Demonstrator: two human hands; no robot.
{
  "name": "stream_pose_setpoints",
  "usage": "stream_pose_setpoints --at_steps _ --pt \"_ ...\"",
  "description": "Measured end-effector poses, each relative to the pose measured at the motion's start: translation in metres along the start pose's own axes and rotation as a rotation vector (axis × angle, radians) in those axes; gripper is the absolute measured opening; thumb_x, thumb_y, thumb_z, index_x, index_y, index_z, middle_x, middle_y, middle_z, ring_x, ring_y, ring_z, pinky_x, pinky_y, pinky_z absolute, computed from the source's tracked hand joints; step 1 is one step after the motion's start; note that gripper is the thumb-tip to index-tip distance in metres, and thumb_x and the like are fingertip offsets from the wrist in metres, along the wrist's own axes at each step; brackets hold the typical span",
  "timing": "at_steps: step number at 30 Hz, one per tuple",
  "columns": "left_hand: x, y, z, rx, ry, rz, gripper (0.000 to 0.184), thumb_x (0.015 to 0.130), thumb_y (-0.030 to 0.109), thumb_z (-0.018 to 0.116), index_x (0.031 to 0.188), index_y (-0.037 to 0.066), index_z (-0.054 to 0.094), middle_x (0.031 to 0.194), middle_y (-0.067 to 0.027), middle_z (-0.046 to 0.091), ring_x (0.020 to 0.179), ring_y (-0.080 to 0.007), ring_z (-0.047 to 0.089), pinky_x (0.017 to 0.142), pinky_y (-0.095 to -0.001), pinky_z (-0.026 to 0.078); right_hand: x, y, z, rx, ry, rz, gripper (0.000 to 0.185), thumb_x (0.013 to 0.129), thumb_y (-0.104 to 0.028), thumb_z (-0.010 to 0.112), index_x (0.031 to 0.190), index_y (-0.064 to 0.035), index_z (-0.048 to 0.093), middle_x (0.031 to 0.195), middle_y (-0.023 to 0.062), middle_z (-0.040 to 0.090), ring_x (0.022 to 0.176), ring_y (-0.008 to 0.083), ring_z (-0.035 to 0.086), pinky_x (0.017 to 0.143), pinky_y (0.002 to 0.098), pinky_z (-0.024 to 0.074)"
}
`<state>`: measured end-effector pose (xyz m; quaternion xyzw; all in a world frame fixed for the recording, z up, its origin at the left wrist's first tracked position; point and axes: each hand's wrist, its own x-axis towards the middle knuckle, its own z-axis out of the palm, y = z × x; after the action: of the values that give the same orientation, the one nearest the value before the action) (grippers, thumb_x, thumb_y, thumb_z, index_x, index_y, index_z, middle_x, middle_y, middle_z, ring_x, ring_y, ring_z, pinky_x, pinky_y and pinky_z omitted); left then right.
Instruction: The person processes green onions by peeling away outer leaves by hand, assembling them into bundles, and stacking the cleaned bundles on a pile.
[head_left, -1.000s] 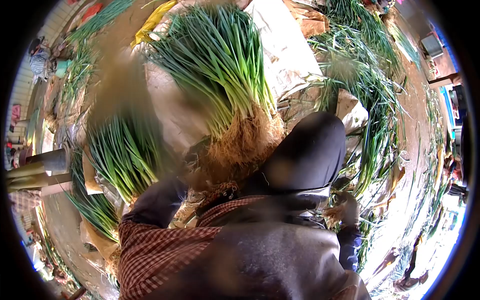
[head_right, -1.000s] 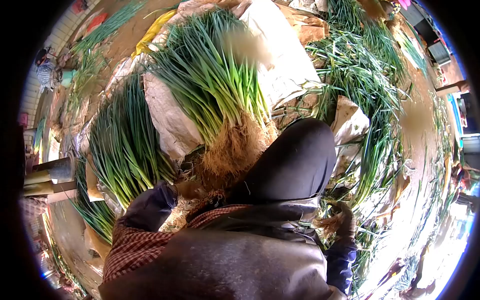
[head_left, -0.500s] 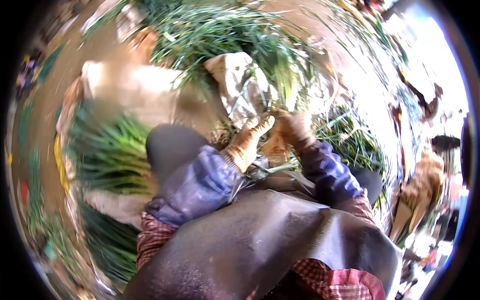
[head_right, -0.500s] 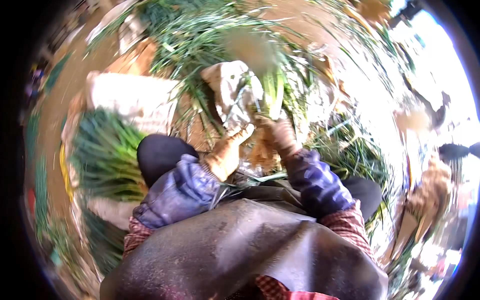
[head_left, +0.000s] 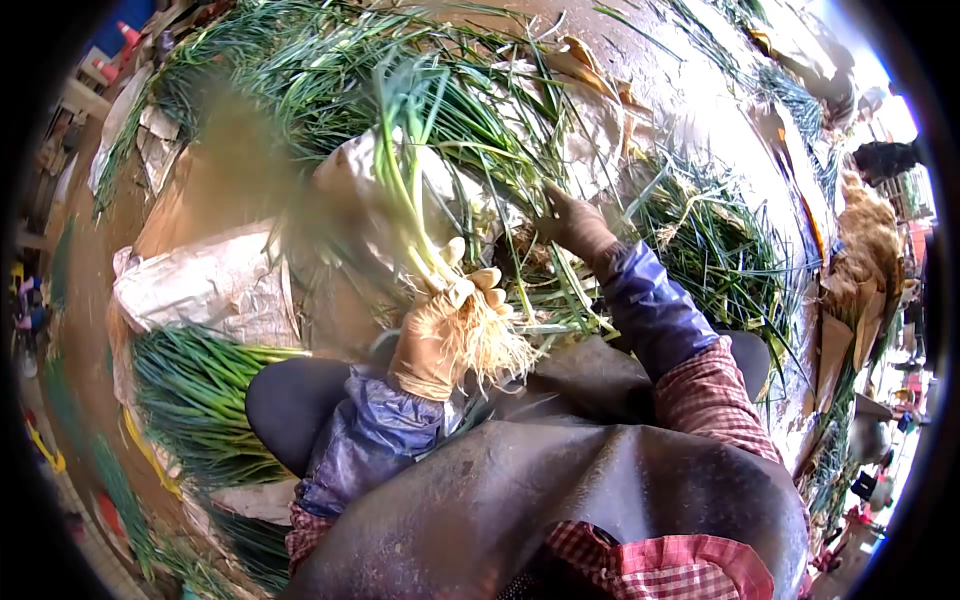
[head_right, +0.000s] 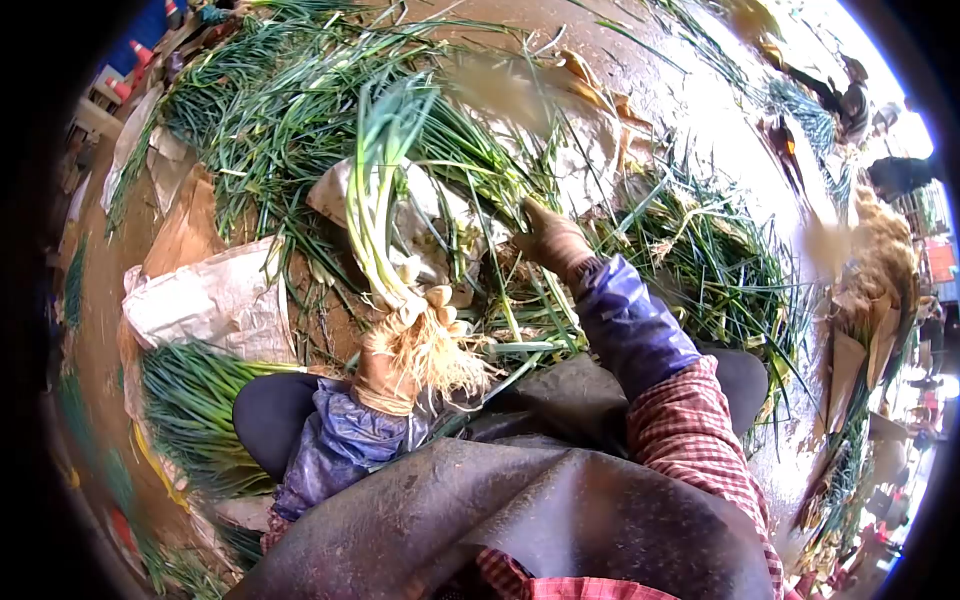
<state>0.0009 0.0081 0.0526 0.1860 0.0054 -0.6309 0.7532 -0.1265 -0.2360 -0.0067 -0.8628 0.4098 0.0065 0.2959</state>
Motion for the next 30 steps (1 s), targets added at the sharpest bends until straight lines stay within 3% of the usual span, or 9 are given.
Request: stream_pose_setpoints --at_steps 2,9,15,18,19,20,21,28,30 --pt "0.016 -0.011 -0.015 0.019 0.100 -0.078 0.063 0.086 0.007 0.059 0.141 0.013 0.029 0.099 -0.0116 0.061 0.082 -0.0199 0.059 0.074 -0.0381 0.052 0.053 0.053 0.041 -0.166 0.152 -0.305 0.062 0.078 -0.032 0.064 0.132 -0.0093 0.043 0.108 0.0181 0.062 0.095 0.0296 0.063 0.082 0.0388 0.0497" --pt "0.032 0.014 0.005 -0.003 -0.302 0.123 0.046 0.079 -0.003 0.060 0.122 0.008 0.048 0.093 -0.0107 0.055 0.077 -0.0184 0.058 0.060 -0.0290 0.052 0.064 0.056 0.069 -0.344 -0.134 0.087 0.052 0.090 -0.036 0.050 0.123 0.0024 0.039 0.072 0.0154 0.060 0.061 0.0252 0.060 0.050 0.0395 0.0467" --pt "0.036 0.014 -0.014 0.027 0.102 0.065 0.052 0.083 -0.003 0.057 0.130 0.013 0.042 0.103 -0.0108 0.054 0.082 -0.0182 0.054 0.065 -0.0301 0.049 0.030 0.097 0.009 -0.284 -0.627 -0.317 0.056 0.092 -0.033 0.050 0.133 0.0021 0.037 0.078 0.0113 0.065 0.072 0.0164 0.063 0.068 0.0320 0.0522" --pt "0.036 0.004 -0.017 -0.003 0.169 0.015 0.054 0.083 -0.003 0.056 0.132 0.015 0.041 0.101 -0.0096 0.054 0.081 -0.0195 0.056 0.066 -0.0314 0.052 0.082 0.106 -0.019 -0.377 -0.393 0.128 0.037 0.092 -0.035 0.047 0.120 -0.0130 0.057 0.080 0.0104 0.064 0.064 0.0109 0.057 0.066 0.0324 0.0497" --pt "0.035 0.001 -0.013 -0.010 0.209 0.011 0.055 0.082 -0.003 0.056 0.132 0.015 0.041 0.101 -0.0091 0.054 0.080 -0.0202 0.057 0.065 -0.0309 0.052 0.090 0.110 -0.025 -0.223 -0.148 0.080 0.039 0.090 -0.022 0.044 0.127 -0.0159 0.051 0.083 0.0101 0.064 0.066 0.0179 0.059 0.065 0.0369 0.0505" --pt "0.035 -0.002 -0.010 -0.019 0.239 0.000 0.054 0.082 -0.003 0.056 0.131 0.015 0.041 0.102 -0.0095 0.054 0.081 -0.0210 0.057 0.066 -0.0321 0.052 0.115 0.109 -0.026 -0.397 -0.135 0.048 0.046 0.089 -0.006 0.039 0.132 -0.0204 0.047 0.114 0.0107 0.059 0.098 0.0195 0.059 0.085 0.0337 0.0511" --pt "0.033 -0.004 -0.012 0.020 0.280 -0.016 0.052 0.082 -0.002 0.057 0.130 0.012 0.042 0.102 -0.0108 0.055 0.080 -0.0217 0.058 0.067 -0.0327 0.053 0.143 0.116 -0.020 -0.401 -0.121 0.047 0.056 0.077 -0.006 0.046 0.131 -0.0195 0.048 0.103 0.0141 0.063 0.093 0.0306 0.062 0.080 0.0382 0.0504" --pt "0.038 -0.009 -0.017 0.161 0.288 -0.072 0.052 0.078 -0.001 0.064 0.125 0.010 0.044 0.098 -0.0120 0.058 0.080 -0.0206 0.058 0.066 -0.0298 0.050 0.280 0.106 0.033 -0.690 -0.045 -0.241 0.049 0.084 -0.024 0.050 0.133 -0.0244 0.045 0.150 0.0081 0.025 0.137 0.0311 0.025 0.103 0.0505 0.0301" --pt "0.039 -0.006 -0.027 0.253 0.226 -0.088 0.052 0.080 -0.002 0.062 0.127 0.014 0.044 0.098 -0.0107 0.057 0.080 -0.0205 0.056 0.067 -0.0314 0.049 0.300 0.108 0.035 -0.804 -0.212 -0.169 0.045 0.095 -0.042 0.034 0.137 -0.0268 0.037 0.151 0.0028 0.022 0.139 0.0251 0.019 0.111 0.0490 0.0148"
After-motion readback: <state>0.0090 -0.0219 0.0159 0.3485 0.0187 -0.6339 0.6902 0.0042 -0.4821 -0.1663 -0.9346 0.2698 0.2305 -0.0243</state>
